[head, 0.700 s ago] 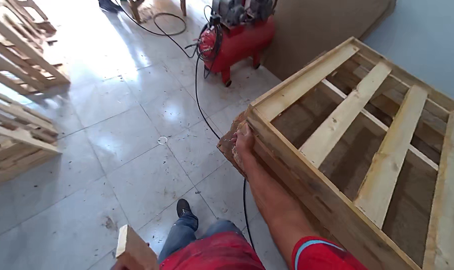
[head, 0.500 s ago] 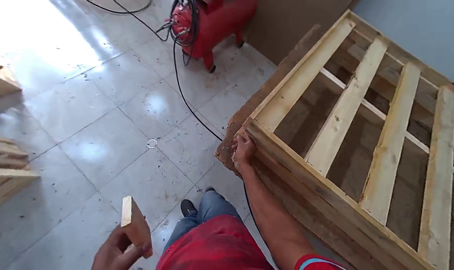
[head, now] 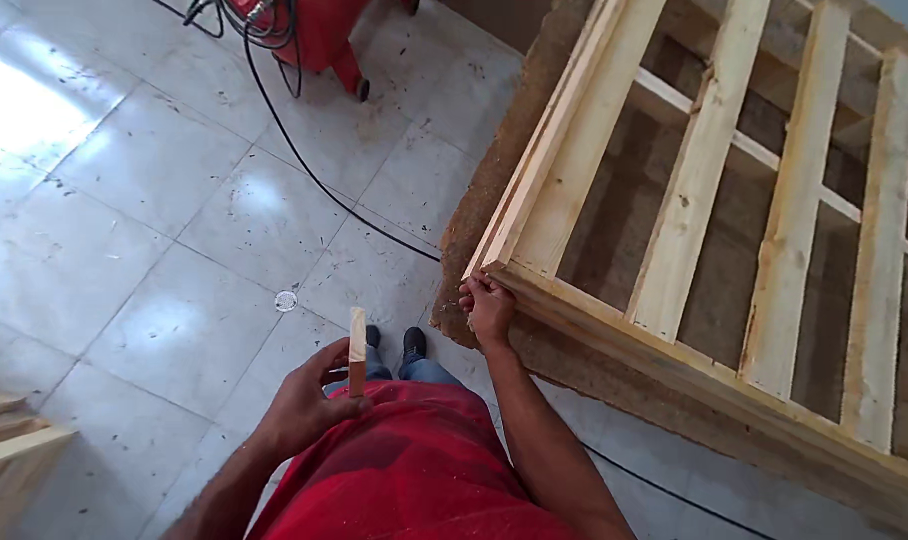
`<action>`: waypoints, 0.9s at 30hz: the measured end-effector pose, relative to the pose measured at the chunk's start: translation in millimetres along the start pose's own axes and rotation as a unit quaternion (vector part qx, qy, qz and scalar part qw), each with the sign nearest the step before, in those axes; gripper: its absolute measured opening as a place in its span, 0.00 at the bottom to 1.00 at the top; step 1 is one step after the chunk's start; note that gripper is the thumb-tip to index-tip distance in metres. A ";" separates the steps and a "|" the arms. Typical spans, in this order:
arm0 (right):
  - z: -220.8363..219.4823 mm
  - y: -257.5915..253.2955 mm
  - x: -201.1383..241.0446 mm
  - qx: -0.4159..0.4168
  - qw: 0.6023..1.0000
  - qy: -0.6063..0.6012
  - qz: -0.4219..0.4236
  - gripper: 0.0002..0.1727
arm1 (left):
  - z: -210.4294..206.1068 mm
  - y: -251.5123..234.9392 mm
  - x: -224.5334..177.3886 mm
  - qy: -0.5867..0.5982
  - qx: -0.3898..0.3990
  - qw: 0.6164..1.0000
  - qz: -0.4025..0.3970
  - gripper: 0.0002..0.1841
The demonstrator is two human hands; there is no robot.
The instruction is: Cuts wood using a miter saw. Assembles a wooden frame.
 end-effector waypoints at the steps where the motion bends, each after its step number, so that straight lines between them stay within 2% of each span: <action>1: 0.5 -0.3 -0.3 0.001 1.000 -0.008 -0.014 0.10 | 5.4 -9.5 0.7 -0.011 0.020 1.000 0.001 0.51; 6: 5.2 -0.5 7.1 0.015 0.999 0.011 -0.031 0.10 | 32.8 -56.9 -1.6 -0.069 0.104 0.992 -0.016 0.51; 9: 8.1 0.0 5.1 0.056 0.998 -0.005 -0.022 0.09 | 49.7 -76.1 -8.2 -0.093 0.138 0.986 -0.029 0.51; 14: 6.6 32.5 -20.0 0.149 0.969 0.163 -0.113 0.10 | 74.3 -96.8 -9.0 -0.067 0.152 0.986 -0.019 0.51; 16: 5.4 49.7 -31.2 0.128 0.954 0.236 -0.132 0.12 | 76.9 -102.9 -5.2 -0.053 0.162 0.985 -0.006 0.51; 19: 1.6 57.6 -21.0 0.062 0.954 0.263 -0.129 0.23 | 72.3 -114.5 -6.2 -0.049 0.185 0.982 -0.003 0.52; 23: -7.1 32.3 6.9 -0.070 0.979 0.136 -0.133 0.31 | 56.4 -126.3 -26.7 -0.061 0.202 0.977 -0.022 0.51; 27: -22.8 18.2 13.5 -0.122 0.973 -0.034 -0.191 0.24 | 38.7 -131.7 -46.4 -0.060 0.207 0.976 -0.044 0.52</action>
Point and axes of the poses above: each hand's wrist, its own y-axis away from the middle knuckle, its own z-axis out of the back of the hand, x = y × z, the point moved 5 cm from there along -y, towards the middle knuckle, and after that the axes turned 5 degrees about x, right-handed, at the moved point
